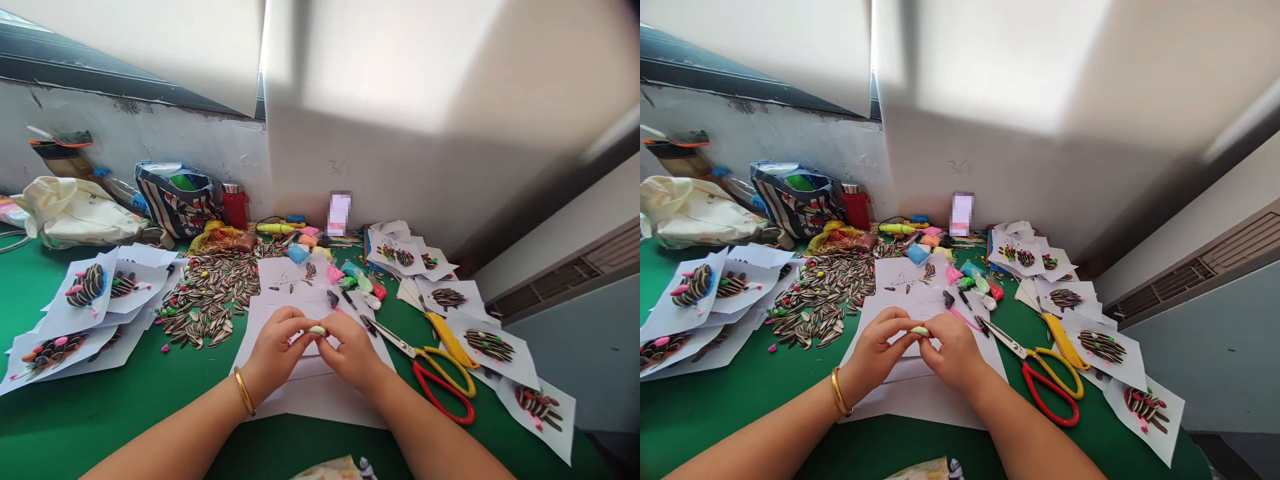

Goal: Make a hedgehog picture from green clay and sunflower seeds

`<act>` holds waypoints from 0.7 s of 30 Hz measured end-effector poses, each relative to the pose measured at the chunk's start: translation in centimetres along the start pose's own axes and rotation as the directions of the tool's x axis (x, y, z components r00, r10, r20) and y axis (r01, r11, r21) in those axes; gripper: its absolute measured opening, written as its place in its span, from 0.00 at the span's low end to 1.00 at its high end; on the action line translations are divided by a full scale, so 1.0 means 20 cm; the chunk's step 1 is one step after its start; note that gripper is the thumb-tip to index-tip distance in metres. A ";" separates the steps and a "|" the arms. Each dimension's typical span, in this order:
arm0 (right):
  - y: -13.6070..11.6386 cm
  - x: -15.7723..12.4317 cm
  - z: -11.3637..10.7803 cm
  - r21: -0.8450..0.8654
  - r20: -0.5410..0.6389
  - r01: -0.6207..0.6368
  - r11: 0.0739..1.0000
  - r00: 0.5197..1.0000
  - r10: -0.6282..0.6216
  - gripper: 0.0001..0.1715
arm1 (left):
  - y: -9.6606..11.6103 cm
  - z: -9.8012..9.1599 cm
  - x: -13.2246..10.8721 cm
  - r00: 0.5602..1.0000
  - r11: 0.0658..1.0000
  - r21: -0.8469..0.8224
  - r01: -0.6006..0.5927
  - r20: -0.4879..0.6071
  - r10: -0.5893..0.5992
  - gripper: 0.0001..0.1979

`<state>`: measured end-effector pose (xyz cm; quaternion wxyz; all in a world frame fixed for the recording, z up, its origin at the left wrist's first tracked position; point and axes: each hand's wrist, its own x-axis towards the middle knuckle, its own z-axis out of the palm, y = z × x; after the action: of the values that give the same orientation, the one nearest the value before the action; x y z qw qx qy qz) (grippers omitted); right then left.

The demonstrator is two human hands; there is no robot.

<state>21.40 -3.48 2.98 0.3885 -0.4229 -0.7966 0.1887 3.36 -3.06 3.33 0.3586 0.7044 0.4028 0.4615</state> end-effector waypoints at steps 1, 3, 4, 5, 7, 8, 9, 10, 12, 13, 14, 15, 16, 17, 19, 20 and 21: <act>0.00 0.00 0.00 0.014 0.000 -0.004 1.000 1.000 0.004 0.08 | 0.00 0.00 0.00 1.000 1.000 -0.005 0.000 -0.004 0.000 0.07; -0.01 0.00 0.00 0.074 0.005 -0.027 0.997 1.000 0.027 0.06 | 0.00 0.00 0.01 0.999 0.999 -0.043 0.011 -0.032 -0.012 0.05; -0.01 0.00 -0.01 0.107 0.010 -0.041 0.993 0.999 0.041 0.07 | 0.00 0.00 0.01 0.999 0.998 -0.068 0.014 -0.044 -0.017 0.05; -0.02 0.01 -0.02 0.133 0.021 -0.051 0.990 0.999 0.049 0.10 | 0.00 0.00 0.01 0.999 0.996 -0.089 0.016 -0.046 -0.020 0.05; -0.02 0.01 -0.03 0.167 0.056 -0.048 0.985 0.998 0.039 0.13 | 0.00 0.01 0.01 0.999 0.994 -0.108 0.021 -0.031 -0.025 0.06; -0.02 0.01 -0.03 0.178 0.069 -0.035 0.983 0.997 0.023 0.13 | 0.00 0.01 0.01 0.999 0.994 -0.103 0.026 -0.022 -0.028 0.07; -0.01 0.01 -0.04 0.181 0.074 -0.020 0.983 0.997 0.007 0.12 | 0.00 0.01 0.00 0.999 0.995 -0.092 0.029 -0.015 -0.030 0.10; -0.01 0.01 -0.03 0.173 0.070 -0.008 0.985 0.998 -0.004 0.12 | 0.00 0.01 0.00 0.999 0.997 -0.076 0.031 -0.015 -0.032 0.14; 0.00 0.01 -0.02 0.115 0.046 0.005 0.993 0.999 -0.010 0.11 | 0.00 0.01 -0.01 1.000 0.999 -0.031 0.018 -0.014 -0.018 0.19; 0.01 0.01 -0.01 0.071 0.035 0.008 0.997 0.999 -0.011 0.10 | -0.01 0.01 -0.01 1.000 1.000 -0.005 0.006 -0.004 -0.006 0.19; 0.01 0.00 -0.01 0.027 0.027 0.012 1.000 1.000 -0.013 0.10 | -0.01 0.01 -0.01 1.000 1.000 0.020 -0.007 0.009 0.007 0.16; 0.01 0.00 0.00 -0.006 0.022 0.016 1.000 1.000 -0.016 0.11 | -0.01 0.01 -0.01 1.000 0.999 0.038 -0.018 0.019 0.017 0.13; 0.01 0.00 0.01 -0.022 0.020 0.020 1.000 1.000 -0.020 0.11 | -0.01 0.01 -0.01 0.999 0.998 0.049 -0.025 0.023 0.024 0.10; 0.01 0.00 0.01 -0.021 0.021 0.020 1.000 1.000 -0.020 0.10 | -0.02 0.01 0.00 0.999 0.998 0.050 -0.030 0.018 0.029 0.09; 0.01 0.00 0.01 0.023 0.031 0.012 1.000 0.999 -0.012 0.06 | -0.02 0.00 0.01 0.999 0.999 0.034 -0.036 -0.010 0.037 0.07; 0.00 0.00 0.00 0.055 0.037 0.011 0.998 0.999 -0.013 0.05 | -0.02 0.00 0.01 0.999 0.999 0.021 -0.043 -0.022 0.043 0.07; 0.00 0.00 0.00 0.085 0.042 0.011 0.996 0.999 -0.015 0.07 | -0.02 0.00 0.01 0.998 0.999 0.009 -0.050 -0.028 0.051 0.07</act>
<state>21.42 -3.47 3.01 0.3901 -0.3968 -0.7988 0.2287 3.35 -2.75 3.04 0.3381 0.7092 0.3919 0.4787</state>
